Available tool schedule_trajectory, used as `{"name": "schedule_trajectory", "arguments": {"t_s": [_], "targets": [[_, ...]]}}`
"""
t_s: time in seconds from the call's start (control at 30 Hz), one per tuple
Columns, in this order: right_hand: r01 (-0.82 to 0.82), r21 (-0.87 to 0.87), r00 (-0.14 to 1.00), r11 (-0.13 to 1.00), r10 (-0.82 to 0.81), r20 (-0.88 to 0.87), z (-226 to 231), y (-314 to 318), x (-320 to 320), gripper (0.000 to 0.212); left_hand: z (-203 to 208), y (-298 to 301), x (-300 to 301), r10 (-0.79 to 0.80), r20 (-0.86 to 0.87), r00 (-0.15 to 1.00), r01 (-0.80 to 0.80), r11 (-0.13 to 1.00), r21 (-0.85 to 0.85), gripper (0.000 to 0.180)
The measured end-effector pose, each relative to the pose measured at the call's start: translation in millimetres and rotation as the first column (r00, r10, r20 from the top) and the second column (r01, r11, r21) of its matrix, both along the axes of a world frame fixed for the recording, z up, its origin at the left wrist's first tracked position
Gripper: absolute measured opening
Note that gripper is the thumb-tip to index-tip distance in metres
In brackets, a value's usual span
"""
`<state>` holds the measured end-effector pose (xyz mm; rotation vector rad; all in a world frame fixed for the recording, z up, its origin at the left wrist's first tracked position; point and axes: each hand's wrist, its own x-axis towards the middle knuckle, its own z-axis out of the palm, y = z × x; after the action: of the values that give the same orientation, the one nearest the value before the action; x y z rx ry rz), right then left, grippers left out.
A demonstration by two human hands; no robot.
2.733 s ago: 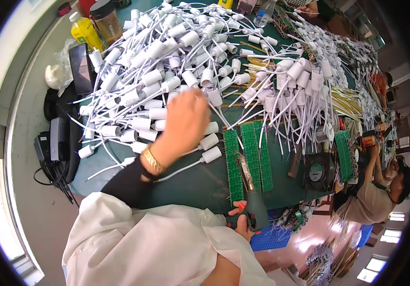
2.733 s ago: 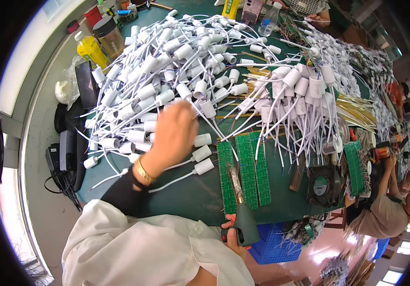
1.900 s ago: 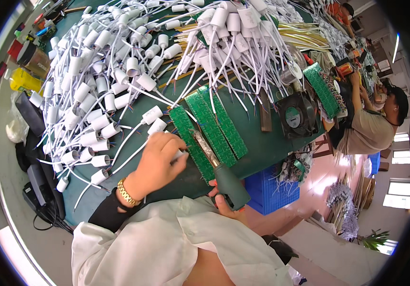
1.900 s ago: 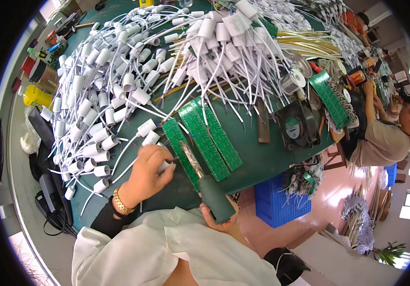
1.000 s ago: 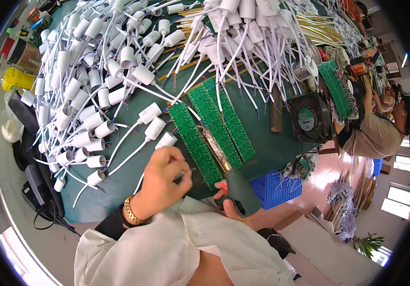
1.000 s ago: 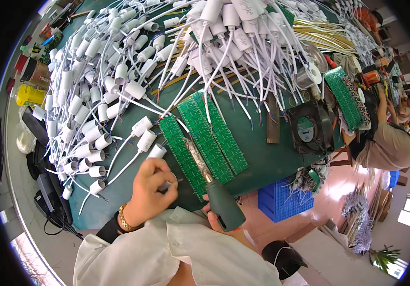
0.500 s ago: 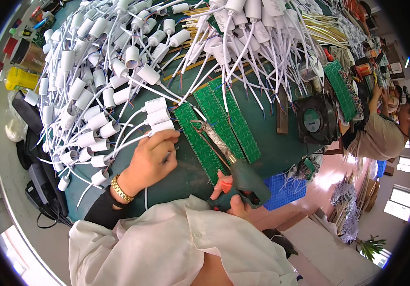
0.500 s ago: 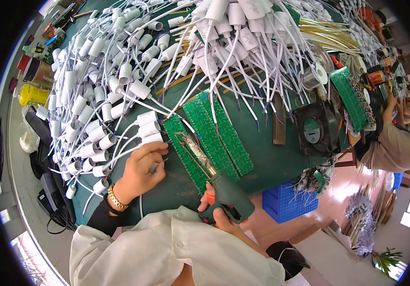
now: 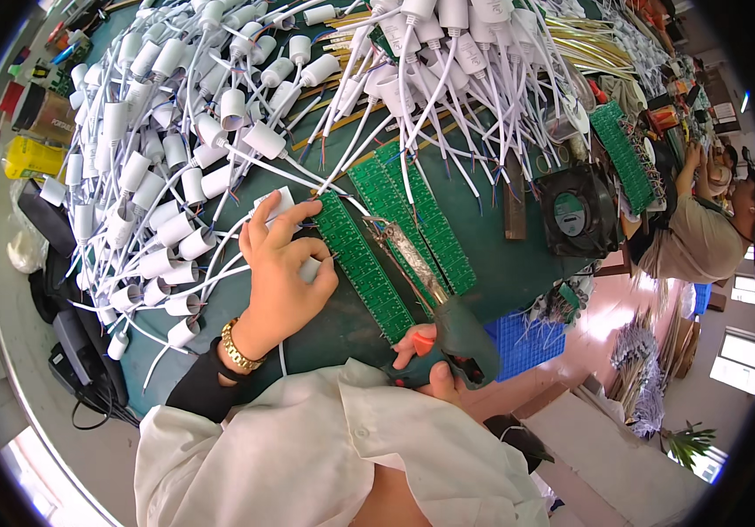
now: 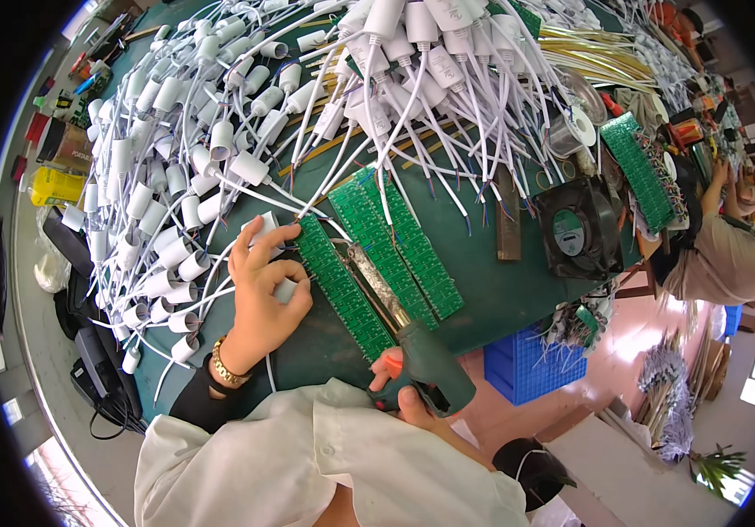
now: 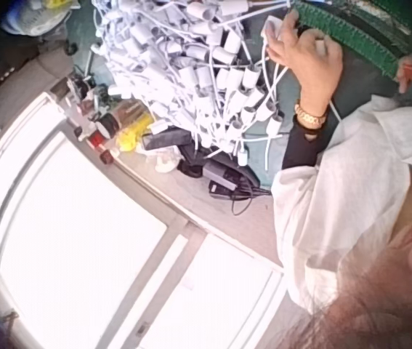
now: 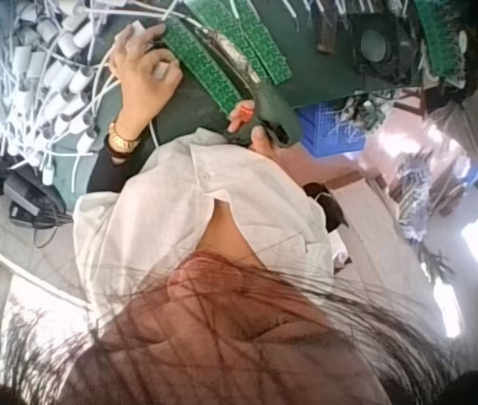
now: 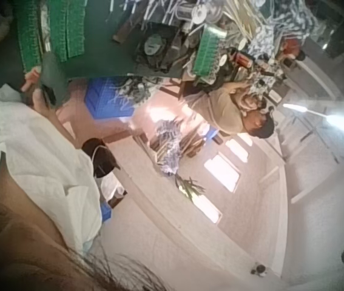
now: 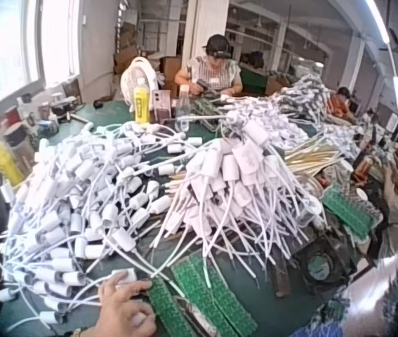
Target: The person attaches cylindrical wire components onto circuit board strips by hand and secures them using a handheld tool.
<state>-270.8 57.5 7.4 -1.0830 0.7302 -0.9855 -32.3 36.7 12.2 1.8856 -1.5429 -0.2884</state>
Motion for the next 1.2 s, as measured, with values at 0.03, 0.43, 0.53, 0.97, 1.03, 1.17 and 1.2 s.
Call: {"name": "schedule_trajectory", "arguments": {"t_s": [0.03,0.43,0.53,0.97,1.03,1.17,1.2], "targets": [[-0.03,-0.036,1.0,0.999,0.03,-0.001,1.0,-2.7,-3.3,0.053,-3.1,1.3,1.4,-0.006,-0.004,1.0,0.006,0.999,-0.034,0.009],[-0.306,-0.132,0.938,0.943,0.274,-0.212,-32.1,2.0,-49.2,0.041,-5.7,-0.1,-3.0,-0.032,0.104,0.994,0.036,0.999,-0.039,0.015],[-0.335,-0.098,0.912,0.937,0.297,-0.284,-24.8,-0.3,-53.6,0.038,-5.6,0.6,-1.6,-0.032,0.087,0.996,0.036,0.999,-0.039,0.016],[-0.372,0.127,0.823,0.92,0.389,-0.414,-14.5,1.4,-53.1,0.038,-9.6,1.1,-2.7,-0.019,0.083,0.996,0.025,0.997,-0.068,0.016],[-0.416,0.0,0.814,0.909,0.373,-0.445,-12.4,-2.4,-49.8,0.036,-10.1,1.4,-1.8,-0.012,0.082,0.997,0.017,0.998,-0.065,0.016],[-0.528,-0.086,0.748,0.845,0.415,-0.518,-20.4,-6.7,-56.6,0.04,-10.6,1.9,-1.6,-0.003,0.088,0.996,0.008,0.998,-0.06,0.016],[-0.474,-0.1,0.788,0.875,0.371,-0.491,-21.5,-1.7,-56.6,0.043,-9.9,1.5,-2.3,-0.002,0.087,0.996,0.007,0.998,-0.064,0.016]]}}
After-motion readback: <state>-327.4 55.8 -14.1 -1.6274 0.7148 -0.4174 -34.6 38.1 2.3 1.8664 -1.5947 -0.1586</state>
